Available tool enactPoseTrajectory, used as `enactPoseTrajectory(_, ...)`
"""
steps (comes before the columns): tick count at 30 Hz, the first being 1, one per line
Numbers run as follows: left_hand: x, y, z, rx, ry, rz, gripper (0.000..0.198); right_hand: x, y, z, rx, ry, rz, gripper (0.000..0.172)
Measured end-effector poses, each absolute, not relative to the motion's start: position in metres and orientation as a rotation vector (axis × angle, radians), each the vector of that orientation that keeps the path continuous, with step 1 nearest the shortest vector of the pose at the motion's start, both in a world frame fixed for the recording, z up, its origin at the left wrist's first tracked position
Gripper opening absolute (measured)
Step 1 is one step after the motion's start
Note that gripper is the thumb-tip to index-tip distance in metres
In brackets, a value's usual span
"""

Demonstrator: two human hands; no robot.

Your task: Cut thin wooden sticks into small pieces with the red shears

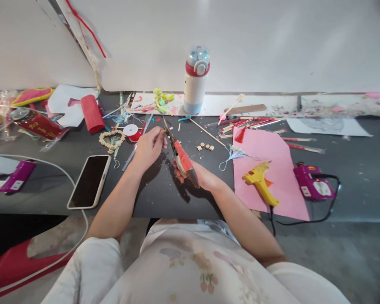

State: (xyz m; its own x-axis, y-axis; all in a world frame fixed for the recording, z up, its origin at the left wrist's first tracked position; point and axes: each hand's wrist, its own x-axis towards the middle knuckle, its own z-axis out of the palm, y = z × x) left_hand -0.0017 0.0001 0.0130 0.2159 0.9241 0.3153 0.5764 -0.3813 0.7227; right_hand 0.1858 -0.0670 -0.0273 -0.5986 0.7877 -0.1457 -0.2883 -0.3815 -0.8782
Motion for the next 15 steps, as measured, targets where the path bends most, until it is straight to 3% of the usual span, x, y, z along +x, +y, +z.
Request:
enactPoseTrajectory(6, -0.0018, 0.0004, 0.0152, 1.945, 1.314, 0.994, 0.040, 0.1882, -0.0691, -0.0222, -0.700, -1.075, 2.070, 0.069)
enactPoseTrajectory(15, -0.0015, 0.0022, 0.0148, 1.781, 1.246, 0.982, 0.048, 0.1914, -0.0712, -0.0245, -0.658, -1.140, 2.059, 0.054)
